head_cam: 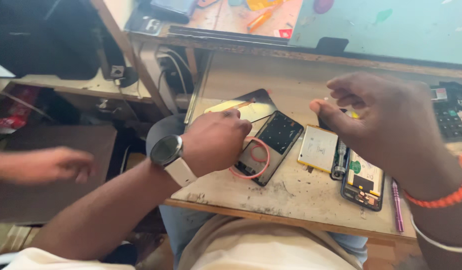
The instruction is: The person cuts a pink cable into small segments using scissors. They repeatedly measure the cable against a disassembled smartphone, cut a segment, and place it on the phone's back panel. The process is repeated multiple times throughout the clip.
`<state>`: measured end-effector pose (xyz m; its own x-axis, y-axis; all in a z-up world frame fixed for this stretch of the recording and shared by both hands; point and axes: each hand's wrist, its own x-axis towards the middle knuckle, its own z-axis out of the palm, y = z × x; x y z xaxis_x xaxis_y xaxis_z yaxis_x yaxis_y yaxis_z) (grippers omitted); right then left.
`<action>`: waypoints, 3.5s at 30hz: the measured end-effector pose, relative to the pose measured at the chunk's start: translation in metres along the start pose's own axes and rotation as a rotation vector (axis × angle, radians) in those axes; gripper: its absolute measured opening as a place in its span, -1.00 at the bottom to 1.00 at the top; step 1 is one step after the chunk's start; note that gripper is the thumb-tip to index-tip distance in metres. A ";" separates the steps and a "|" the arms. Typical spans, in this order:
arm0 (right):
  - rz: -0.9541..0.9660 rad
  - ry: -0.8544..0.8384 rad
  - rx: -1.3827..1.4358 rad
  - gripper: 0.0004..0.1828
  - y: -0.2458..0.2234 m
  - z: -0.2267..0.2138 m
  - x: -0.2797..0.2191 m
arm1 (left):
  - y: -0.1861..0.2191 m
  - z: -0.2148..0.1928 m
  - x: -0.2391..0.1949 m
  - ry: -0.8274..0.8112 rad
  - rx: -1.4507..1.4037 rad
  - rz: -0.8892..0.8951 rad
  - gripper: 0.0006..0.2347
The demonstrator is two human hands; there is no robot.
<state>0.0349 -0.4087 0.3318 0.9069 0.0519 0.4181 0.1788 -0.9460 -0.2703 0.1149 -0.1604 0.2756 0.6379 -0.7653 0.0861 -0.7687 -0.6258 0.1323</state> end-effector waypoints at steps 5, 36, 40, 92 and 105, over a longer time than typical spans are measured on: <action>0.047 0.005 0.126 -0.59 0.011 0.019 0.018 | -0.014 0.013 0.023 -0.109 0.008 0.018 -0.91; 0.098 0.051 1.185 -0.71 0.055 0.070 -0.007 | 0.020 0.012 0.057 1.078 -0.478 0.060 -0.95; 0.222 0.327 1.302 -0.76 0.079 0.063 0.002 | 0.011 0.010 0.058 1.096 -0.462 0.037 -0.95; -0.286 0.362 0.194 -0.34 0.042 0.066 -0.020 | 0.025 0.035 0.082 0.540 -1.449 0.101 -0.94; -0.189 0.250 0.345 -0.77 0.043 0.052 -0.014 | 0.031 0.041 0.084 0.592 -1.368 0.131 -0.87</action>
<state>0.0495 -0.4338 0.2686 0.7341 0.0940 0.6725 0.4868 -0.7634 -0.4246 0.1430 -0.2502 0.2465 0.7535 -0.4233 0.5030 -0.3959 0.3186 0.8613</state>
